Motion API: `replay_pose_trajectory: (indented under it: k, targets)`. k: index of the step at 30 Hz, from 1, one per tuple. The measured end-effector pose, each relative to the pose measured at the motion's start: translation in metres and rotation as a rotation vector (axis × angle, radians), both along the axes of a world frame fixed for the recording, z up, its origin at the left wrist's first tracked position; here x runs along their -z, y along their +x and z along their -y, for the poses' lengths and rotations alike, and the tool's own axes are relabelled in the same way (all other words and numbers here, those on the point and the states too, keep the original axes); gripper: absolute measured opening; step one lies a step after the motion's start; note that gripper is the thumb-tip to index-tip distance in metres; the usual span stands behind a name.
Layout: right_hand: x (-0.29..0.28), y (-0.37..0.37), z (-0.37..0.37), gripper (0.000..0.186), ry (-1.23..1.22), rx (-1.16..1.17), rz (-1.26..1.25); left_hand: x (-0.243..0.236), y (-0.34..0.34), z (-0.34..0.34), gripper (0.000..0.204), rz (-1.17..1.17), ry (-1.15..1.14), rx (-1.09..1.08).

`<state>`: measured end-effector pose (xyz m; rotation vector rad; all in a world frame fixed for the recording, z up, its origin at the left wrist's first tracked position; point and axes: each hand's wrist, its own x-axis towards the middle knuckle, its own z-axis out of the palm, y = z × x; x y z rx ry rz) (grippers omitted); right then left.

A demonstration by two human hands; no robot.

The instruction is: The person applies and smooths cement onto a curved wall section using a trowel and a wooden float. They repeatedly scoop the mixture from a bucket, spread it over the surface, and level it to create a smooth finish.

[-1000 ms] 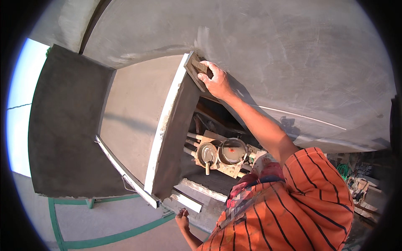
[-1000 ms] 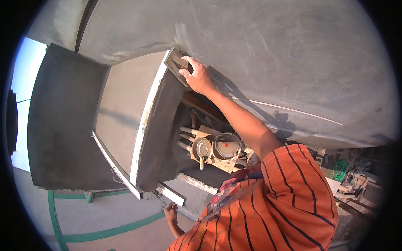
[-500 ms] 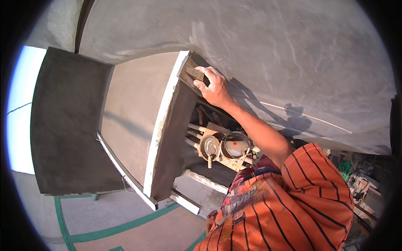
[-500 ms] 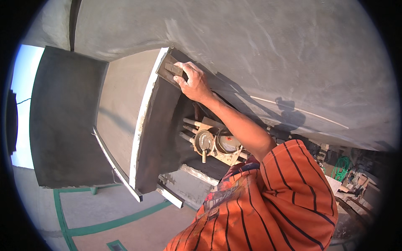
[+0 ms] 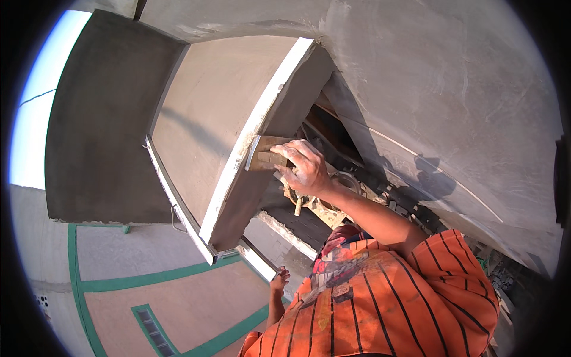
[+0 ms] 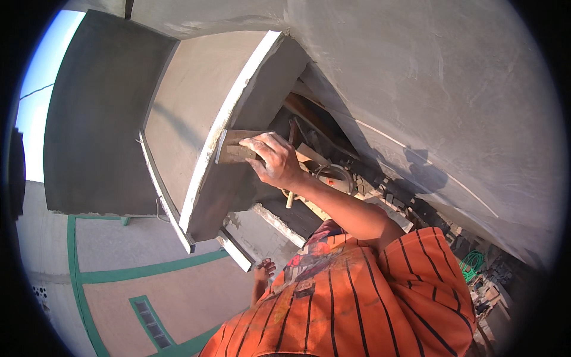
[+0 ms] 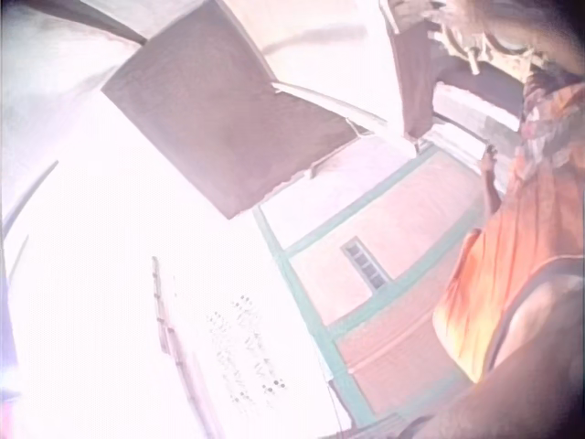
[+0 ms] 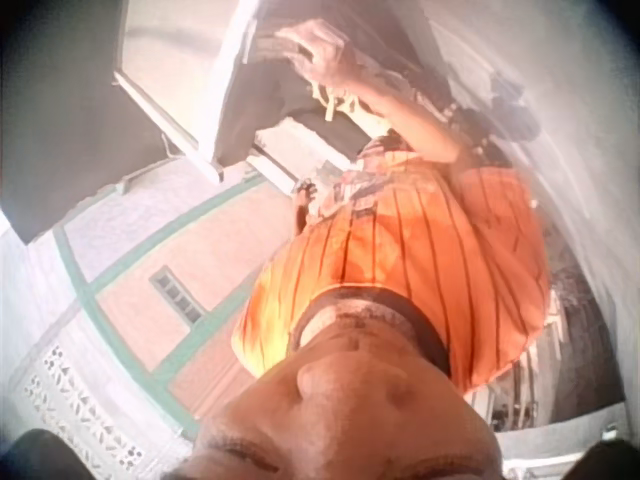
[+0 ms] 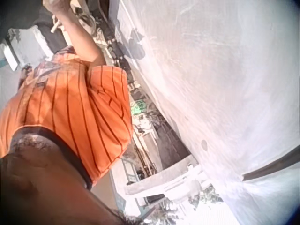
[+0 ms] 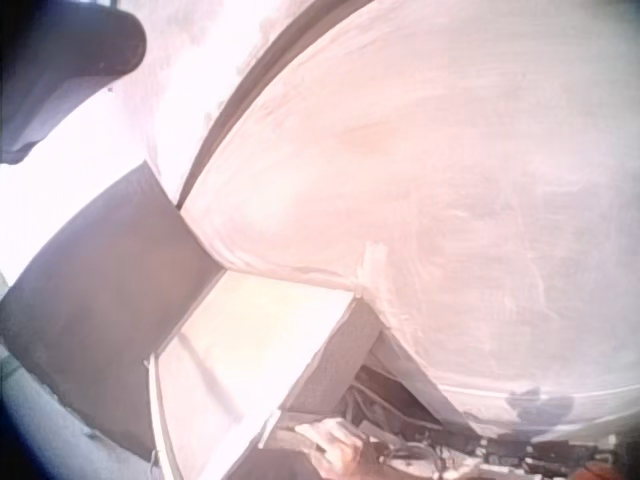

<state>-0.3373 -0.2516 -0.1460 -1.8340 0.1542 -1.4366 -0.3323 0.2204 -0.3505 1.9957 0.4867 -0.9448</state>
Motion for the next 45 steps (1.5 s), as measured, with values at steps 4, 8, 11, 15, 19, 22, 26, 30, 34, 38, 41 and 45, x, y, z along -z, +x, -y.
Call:
replay_pose_trajectory:
  k: [4,8,11,15,19,22,26,30,34,38,41,45]
  targets:
    - [0.034,-0.023,-0.052,0.052,-0.075,-0.242,-0.071,0.013,-0.006,0.006,0.036,-0.061,-0.018,0.098]
    - [-0.005,-0.013,-0.012,0.04,0.072,-0.023,0.028,0.013,-0.021,0.019,0.035,-0.017,-0.052,0.051]
    - [-0.02,0.009,-0.006,0.04,0.026,0.059,0.068,0.016,-0.034,0.022,0.034,0.011,-0.046,0.094]
    - [0.02,-0.001,-0.082,0.054,-0.215,-0.207,-0.061,0.035,-0.038,0.012,0.032,-0.017,-0.111,0.092]
    - [0.022,-0.02,-0.087,0.049,-0.227,-0.242,-0.101,0.05,-0.038,-0.007,0.028,-0.015,-0.127,0.025]
    - [-0.021,-0.004,-0.069,0.045,-0.179,-0.065,0.016,0.056,-0.041,-0.011,0.026,-0.021,-0.117,0.025]
    - [-0.011,0.005,-0.081,0.046,-0.328,-0.066,-0.04,0.06,-0.036,-0.013,0.024,-0.009,-0.189,0.001]
    - [0.062,-0.044,-0.086,0.045,-0.347,-0.174,-0.347,0.028,0.01,-0.005,0.017,0.341,-0.198,-0.387]
    - [0.081,-0.087,-0.078,0.044,-0.161,-0.087,-0.471,-0.107,0.099,-0.009,0.017,0.929,-0.265,-0.597]
    - [0.084,-0.108,-0.068,0.042,-0.109,-0.033,-0.503,-0.296,0.128,0.054,0.026,1.456,-0.421,-0.235]
    - [0.092,-0.121,-0.06,0.043,-0.062,-0.042,-0.544,-0.376,0.101,0.147,0.025,1.574,-0.444,0.12]
    - [0.107,-0.143,-0.045,0.041,-0.011,-0.005,-0.558,-0.412,0.071,0.257,0.036,1.485,-0.015,0.734]
